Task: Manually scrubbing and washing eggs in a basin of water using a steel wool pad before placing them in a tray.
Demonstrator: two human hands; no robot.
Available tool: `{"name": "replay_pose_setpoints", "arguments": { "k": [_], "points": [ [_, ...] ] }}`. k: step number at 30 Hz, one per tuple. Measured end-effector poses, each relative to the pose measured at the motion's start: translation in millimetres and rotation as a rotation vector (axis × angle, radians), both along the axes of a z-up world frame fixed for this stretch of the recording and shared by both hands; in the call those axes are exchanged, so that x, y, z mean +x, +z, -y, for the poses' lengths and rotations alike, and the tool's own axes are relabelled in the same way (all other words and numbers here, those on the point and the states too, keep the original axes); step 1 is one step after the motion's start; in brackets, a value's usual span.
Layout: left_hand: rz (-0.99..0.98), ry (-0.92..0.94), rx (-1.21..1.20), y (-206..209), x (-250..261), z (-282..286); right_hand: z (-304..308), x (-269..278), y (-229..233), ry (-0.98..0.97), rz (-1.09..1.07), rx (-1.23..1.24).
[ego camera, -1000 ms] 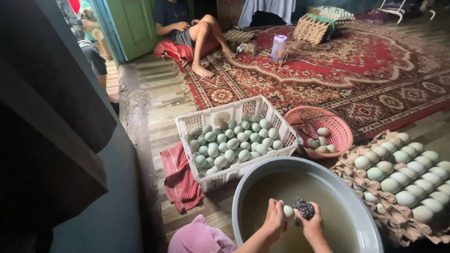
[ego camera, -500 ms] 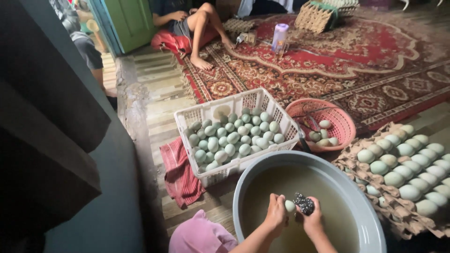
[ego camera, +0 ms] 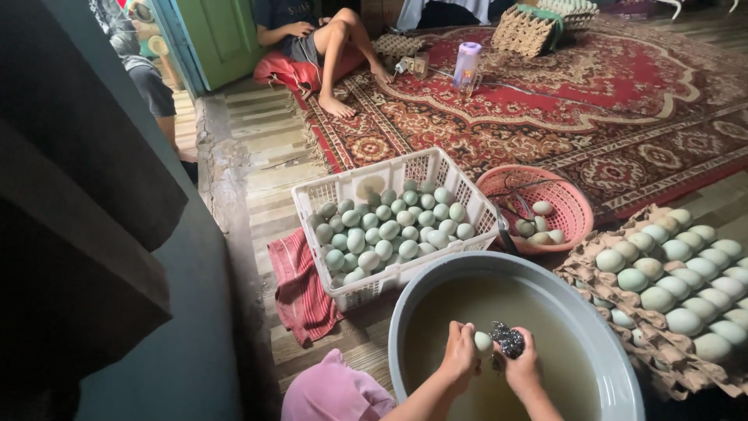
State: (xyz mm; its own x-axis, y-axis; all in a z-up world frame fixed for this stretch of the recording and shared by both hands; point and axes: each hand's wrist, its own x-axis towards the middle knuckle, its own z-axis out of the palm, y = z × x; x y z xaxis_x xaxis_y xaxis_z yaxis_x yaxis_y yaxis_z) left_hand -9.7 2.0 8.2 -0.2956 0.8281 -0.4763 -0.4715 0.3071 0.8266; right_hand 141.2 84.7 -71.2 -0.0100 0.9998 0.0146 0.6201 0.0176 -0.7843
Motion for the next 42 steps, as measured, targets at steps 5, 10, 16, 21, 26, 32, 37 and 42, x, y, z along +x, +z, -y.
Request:
{"name": "replay_pose_setpoints", "arguments": {
  "k": [5, 10, 16, 21, 26, 32, 37, 42],
  "points": [
    [0.044, 0.002, -0.013, -2, 1, -1, -5, 1, -11, 0.006, -0.01, -0.021],
    [0.056, -0.01, -0.038, 4, 0, 1, -11, 8, -31, 0.056, 0.0, 0.002],
    [0.044, -0.014, -0.012, 6, 1, 3, -10, 9, -30, 0.041, 0.082, 0.012],
    [0.038, -0.005, -0.031, -1, 1, -3, -12, 8, -28, 0.058, 0.146, -0.007],
    [0.001, -0.01, -0.053, 6, -1, 1, -11, 7, -26, 0.081, 0.086, 0.024],
    [0.036, -0.009, -0.049, 8, -1, 1, -16, 7, -34, 0.09, 0.077, 0.063],
    [0.051, -0.029, -0.025, 8, -1, 3, -13, 7, -30, 0.08, 0.141, 0.003],
    [-0.049, -0.022, -0.059, 9, -1, 5, -10, 6, -28, 0.067, 0.136, -0.023]
  ]
}}
